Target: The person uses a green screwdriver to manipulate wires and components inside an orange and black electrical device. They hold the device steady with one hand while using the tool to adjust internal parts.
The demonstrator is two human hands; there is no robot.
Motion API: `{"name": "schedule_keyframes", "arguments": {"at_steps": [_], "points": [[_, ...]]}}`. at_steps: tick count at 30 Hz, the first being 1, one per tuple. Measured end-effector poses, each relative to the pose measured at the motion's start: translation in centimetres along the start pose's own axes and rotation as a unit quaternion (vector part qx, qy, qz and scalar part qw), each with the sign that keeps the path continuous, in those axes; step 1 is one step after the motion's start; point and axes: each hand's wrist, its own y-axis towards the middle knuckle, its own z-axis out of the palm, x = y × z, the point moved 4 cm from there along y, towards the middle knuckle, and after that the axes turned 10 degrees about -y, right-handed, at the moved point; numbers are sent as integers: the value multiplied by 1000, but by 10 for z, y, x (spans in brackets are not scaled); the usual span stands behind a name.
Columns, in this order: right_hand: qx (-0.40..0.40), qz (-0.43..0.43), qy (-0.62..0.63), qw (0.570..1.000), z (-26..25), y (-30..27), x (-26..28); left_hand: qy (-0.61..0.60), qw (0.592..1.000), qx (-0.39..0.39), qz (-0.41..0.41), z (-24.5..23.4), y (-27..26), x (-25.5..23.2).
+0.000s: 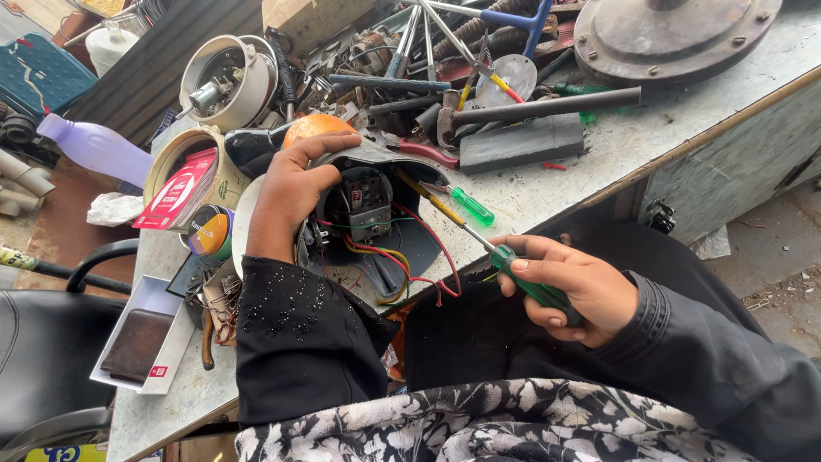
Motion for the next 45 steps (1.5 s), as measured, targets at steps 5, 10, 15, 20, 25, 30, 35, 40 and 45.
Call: {"name": "schedule_keyframes", "arguments": {"at_steps": [5,10,15,20,25,30,35,40,45], "points": [[-1,4,5,1000,0,-1,-2,18,999,4,26,1,0,-3],[-2,8,13,1000,1,2,-4,15,999,9,36,2,2,-4],[-7,3,3,1000,3,-1,-5,16,1000,3,26,2,-1,-5],[-6,6,-1,1000,3,-1,-6,6,1000,-2,12,2,-3,-5],[-4,-3,-11,1000,4,0,-6,13,999,3,33,2,-3,-7],[-3,-6,-15,1000,2,0,-6,14,1000,2,25,1,-2,-7],[-3,-1,-11,1000,2,1,-5,9,1000,2,23,2,-3,-7],[-3,11,10,1000,5,1,-3,0,1000,-1,8,1,-2,-4],[-4,22,-18,1000,9,1,8,24,999,17,32,2,1,-5]]}}
